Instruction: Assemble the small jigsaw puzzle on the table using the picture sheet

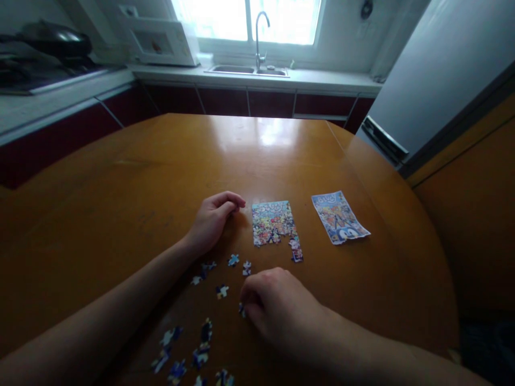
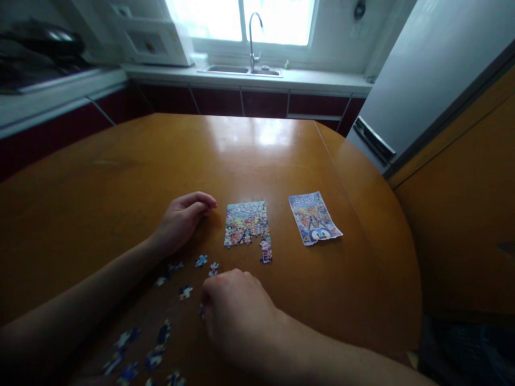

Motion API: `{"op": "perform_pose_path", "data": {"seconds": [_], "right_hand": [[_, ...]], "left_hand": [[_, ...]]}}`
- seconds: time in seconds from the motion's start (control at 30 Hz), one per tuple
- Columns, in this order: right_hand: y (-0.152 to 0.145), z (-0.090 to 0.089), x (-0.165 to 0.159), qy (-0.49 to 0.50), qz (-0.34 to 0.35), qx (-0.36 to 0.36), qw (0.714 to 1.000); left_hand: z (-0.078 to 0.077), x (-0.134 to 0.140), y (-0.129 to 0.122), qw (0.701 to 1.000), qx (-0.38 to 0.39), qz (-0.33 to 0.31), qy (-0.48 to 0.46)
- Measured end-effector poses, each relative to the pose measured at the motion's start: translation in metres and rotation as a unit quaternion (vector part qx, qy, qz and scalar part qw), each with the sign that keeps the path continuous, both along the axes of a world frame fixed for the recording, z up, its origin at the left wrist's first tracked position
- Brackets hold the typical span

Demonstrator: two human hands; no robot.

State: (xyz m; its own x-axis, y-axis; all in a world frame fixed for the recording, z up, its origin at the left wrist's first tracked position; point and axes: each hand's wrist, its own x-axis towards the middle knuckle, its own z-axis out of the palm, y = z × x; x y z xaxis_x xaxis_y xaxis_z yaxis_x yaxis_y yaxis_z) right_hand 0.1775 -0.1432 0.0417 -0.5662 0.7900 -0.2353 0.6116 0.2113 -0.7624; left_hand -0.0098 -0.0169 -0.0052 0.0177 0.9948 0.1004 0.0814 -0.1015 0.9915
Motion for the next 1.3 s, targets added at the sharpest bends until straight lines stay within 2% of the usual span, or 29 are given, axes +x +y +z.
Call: {"op": "perform_pose_path", "data": {"seconds": [0.23,0.47,0.53,0.7,0.87,1.0,1.1,1.2,1.3], "right_hand": [[-0.008,0.003,0.001,-0.064,0.002,0.089,0.994],[-0.040,0.002,-0.010,-0.059,0.142,0.091,0.984],[-0.048,-0.002,-0.014,-0.076,0.162,0.106,0.978],[-0.057,-0.012,-0.019,-0.095,0.175,0.147,0.969],[-0.057,-0.012,-0.018,-0.102,0.181,0.146,0.967],[-0.058,-0.015,-0.022,-0.098,0.198,0.181,0.958],[-0.055,-0.013,-0.021,-0.080,0.222,0.180,0.955],[-0.037,-0.002,-0.009,-0.027,0.203,0.116,0.972],[0.002,0.012,0.014,0.031,0.055,0.063,0.996]], "left_hand": [[0.001,0.003,-0.001,1.000,0.011,-0.009,-0.005],[0.002,0.007,-0.001,1.000,0.017,-0.019,-0.009],[0.003,0.008,-0.002,1.000,0.018,-0.016,-0.002],[0.003,0.008,-0.002,0.999,0.023,-0.022,0.006],[0.003,0.008,-0.002,1.000,0.024,-0.020,0.001],[0.004,0.008,-0.002,0.999,0.024,-0.022,0.000],[0.007,0.009,-0.004,0.999,0.032,-0.021,0.032],[0.011,0.012,-0.010,0.992,0.066,-0.031,0.101],[0.016,0.016,-0.018,0.965,0.162,-0.102,0.180]]}}
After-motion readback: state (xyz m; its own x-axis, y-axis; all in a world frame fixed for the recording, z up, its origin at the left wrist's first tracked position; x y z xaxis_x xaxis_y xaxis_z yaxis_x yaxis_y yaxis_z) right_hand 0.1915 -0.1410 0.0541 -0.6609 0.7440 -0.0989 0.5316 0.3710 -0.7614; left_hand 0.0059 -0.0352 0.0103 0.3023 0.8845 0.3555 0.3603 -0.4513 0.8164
